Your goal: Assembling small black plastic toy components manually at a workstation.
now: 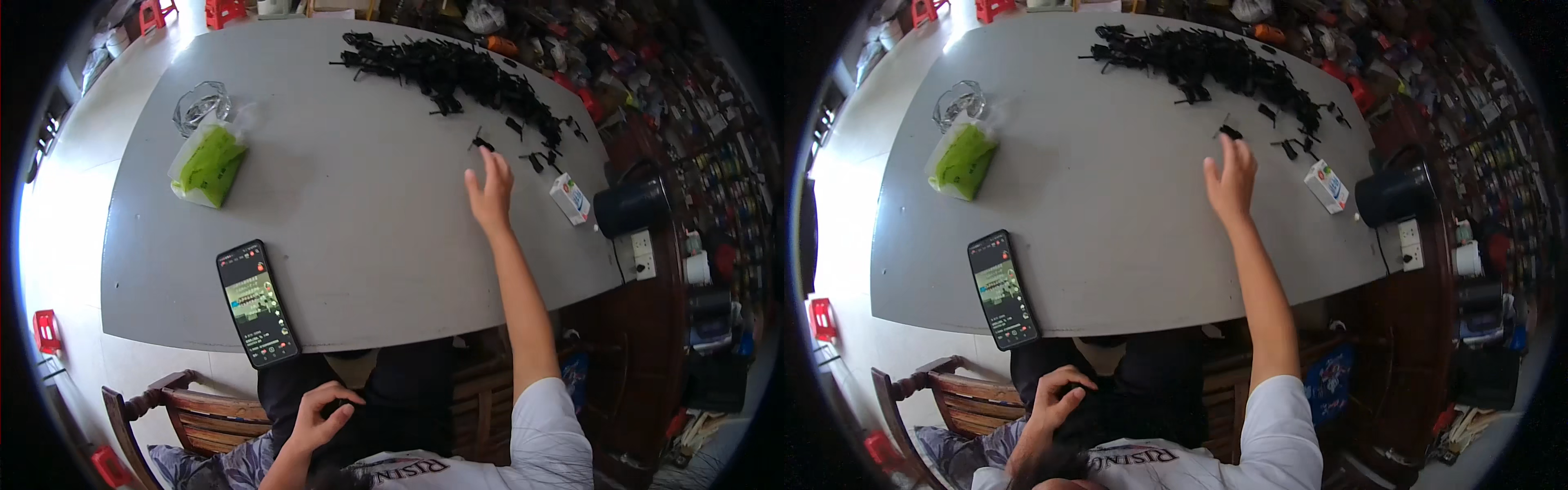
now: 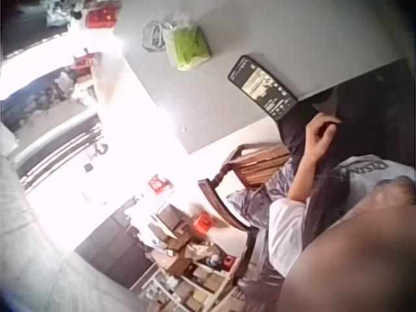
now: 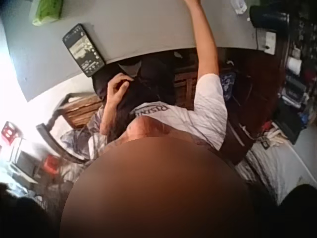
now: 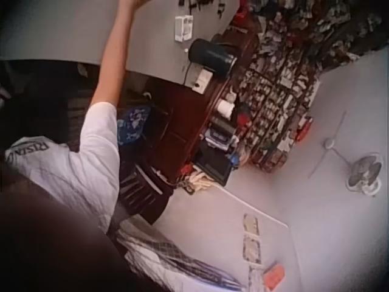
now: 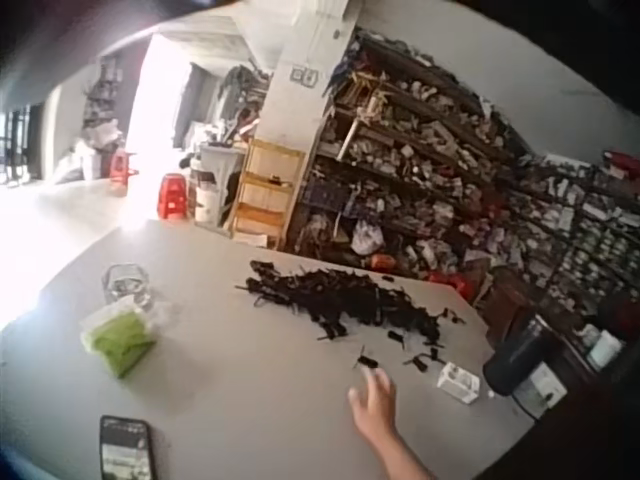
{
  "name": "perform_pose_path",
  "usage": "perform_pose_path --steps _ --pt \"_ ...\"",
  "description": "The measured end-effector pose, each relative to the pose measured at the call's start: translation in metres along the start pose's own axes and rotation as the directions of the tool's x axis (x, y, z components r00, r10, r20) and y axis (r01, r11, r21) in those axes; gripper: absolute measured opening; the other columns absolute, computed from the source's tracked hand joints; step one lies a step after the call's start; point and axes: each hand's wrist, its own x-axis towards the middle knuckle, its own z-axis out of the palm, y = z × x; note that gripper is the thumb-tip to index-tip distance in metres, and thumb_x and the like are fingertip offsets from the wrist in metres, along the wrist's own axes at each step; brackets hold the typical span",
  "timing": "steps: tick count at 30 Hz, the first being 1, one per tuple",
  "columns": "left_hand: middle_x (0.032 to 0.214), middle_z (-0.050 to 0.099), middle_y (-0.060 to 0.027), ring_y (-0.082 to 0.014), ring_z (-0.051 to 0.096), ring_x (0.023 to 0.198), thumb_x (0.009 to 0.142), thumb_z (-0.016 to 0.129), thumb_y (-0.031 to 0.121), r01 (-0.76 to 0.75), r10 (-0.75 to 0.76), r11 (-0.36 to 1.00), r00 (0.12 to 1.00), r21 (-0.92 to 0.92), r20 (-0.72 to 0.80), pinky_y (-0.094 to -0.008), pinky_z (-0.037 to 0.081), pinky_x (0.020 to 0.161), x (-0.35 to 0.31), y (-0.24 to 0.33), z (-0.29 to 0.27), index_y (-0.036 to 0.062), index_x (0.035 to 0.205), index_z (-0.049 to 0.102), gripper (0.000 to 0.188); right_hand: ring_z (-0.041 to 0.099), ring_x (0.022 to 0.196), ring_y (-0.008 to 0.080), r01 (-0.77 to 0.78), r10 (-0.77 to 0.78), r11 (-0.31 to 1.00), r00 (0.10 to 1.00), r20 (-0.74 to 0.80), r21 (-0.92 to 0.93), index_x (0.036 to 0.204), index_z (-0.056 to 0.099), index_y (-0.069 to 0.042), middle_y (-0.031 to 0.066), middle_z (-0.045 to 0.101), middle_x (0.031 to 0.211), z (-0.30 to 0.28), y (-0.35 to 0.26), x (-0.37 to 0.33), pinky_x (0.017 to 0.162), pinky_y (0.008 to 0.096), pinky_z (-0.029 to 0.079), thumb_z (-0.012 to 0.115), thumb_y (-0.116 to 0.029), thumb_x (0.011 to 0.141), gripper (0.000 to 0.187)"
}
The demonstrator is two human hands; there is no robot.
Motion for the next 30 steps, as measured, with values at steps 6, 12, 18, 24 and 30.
perform_pose_path --steps 6,12,18,24,30 --pt "0.074 0.059 -0.0079 -0.0175 0.057 0.072 0.082 0.059 0.015 0.074 -0.075 0.997 0.992 0.006 0.102 -0.0273 0.044 0.067 0.008 -0.005 -0.002 0.0025 0.085 0.063 0.013 0.016 0.134 0.0404 -0.272 0.278 0.956 0.959 0.052 -0.108 0.142 0.027 -0.019 0.0237 0.018 0.145 0.049 0.023 0.085 0.106 0.0478 0.023 0.054 -0.041 0.087 0.065" --pt "0.085 0.064 -0.0094 -0.0166 0.059 0.082 0.085 0.056 0.017 0.27 -0.279 0.96 0.929 0.07 0.244 -0.0283 0.045 0.072 0.019 -0.039 0.0 0.0022 0.093 0.063 0.018 0.028 0.128 0.0415 -0.121 0.11 0.983 0.99 -0.084 -0.139 0.138 0.035 -0.018 0.0193 0.029 0.142 0.074 -0.002 0.192 0.102 0.0481 0.027 0.047 -0.05 0.088 0.06" --pt "0.097 0.063 -0.0131 -0.0216 0.059 0.093 0.086 0.057 0.023 0.308 -0.321 0.945 0.938 0.115 0.132 -0.0328 0.045 0.082 0.04 -0.045 0.003 0.0034 0.102 0.062 0.025 0.034 0.126 0.0369 -0.197 0.219 0.959 0.971 0.091 -0.203 0.132 0.046 -0.022 0.0184 0.036 0.137 0.128 0.029 0.271 0.102 0.0458 0.029 0.048 -0.068 0.078 0.072" --pt "0.115 0.057 -0.0176 -0.0295 0.052 0.109 0.086 0.059 0.024 0.227 -0.226 0.971 0.974 -0.067 0.027 -0.0358 0.041 0.092 0.029 -0.086 0.009 0.0024 0.115 0.055 0.037 0.023 0.134 0.0333 -0.259 0.256 0.964 0.855 0.451 -0.056 0.134 0.043 -0.034 0.0166 0.025 0.145 0.119 0.061 0.287 0.108 0.0459 0.016 0.053 -0.073 0.07 0.076" --pt "0.09 0.062 -0.0146 -0.0292 0.06 0.084 0.085 0.056 0.028 0.156 -0.178 0.976 0.973 0.151 0.148 -0.0359 0.047 0.075 0.039 -0.074 0.006 0.0043 0.099 0.062 0.028 0.025 0.134 0.0315 -0.242 0.222 0.97 0.837 0.499 -0.026 0.134 0.043 -0.031 0.0148 0.025 0.145 0.098 0.031 0.252 0.108 0.0473 0.014 0.054 -0.069 0.073 0.073"
